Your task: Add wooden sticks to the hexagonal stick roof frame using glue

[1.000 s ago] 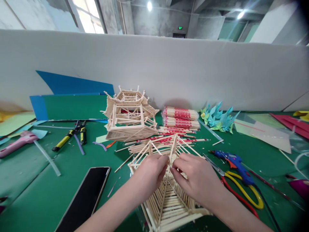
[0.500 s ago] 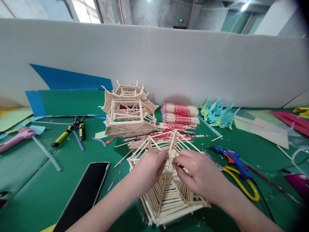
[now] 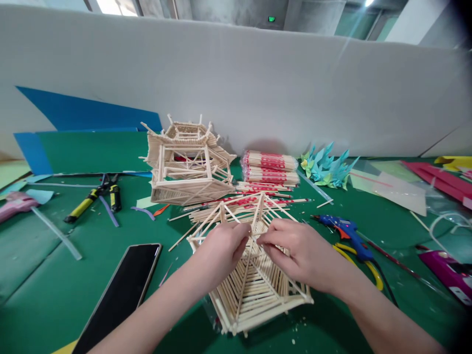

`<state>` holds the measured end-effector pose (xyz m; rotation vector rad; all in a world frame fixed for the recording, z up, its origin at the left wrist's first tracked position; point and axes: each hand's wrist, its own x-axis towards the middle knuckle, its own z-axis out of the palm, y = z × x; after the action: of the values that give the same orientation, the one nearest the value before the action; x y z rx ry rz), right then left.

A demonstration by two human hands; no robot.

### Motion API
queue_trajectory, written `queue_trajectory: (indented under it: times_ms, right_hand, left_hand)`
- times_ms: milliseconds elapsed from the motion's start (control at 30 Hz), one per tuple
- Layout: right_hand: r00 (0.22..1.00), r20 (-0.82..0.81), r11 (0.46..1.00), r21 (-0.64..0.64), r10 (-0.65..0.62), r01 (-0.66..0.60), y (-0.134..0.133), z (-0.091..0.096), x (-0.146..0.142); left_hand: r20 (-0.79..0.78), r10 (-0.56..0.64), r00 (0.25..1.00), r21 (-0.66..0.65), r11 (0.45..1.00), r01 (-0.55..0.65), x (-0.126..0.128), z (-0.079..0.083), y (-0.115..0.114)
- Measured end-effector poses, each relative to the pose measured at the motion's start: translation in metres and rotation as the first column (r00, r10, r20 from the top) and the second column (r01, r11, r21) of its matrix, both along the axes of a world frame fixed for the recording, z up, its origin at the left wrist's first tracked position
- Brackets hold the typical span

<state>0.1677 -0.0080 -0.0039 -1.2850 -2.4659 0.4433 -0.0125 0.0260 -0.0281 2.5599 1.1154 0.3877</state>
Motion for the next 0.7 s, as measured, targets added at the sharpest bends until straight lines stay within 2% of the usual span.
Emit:
queue_trajectory:
  times_ms: [700]
  right_hand:
    - [1.000, -0.009, 0.999, -0.037, -0.010, 0.009, -0.0002, 0.0003, -0.0012]
  left_hand:
    - [-0.012, 0.005, 1.000, -0.013, 1.000, -0.006, -0.0004, -0.0004, -0.0014]
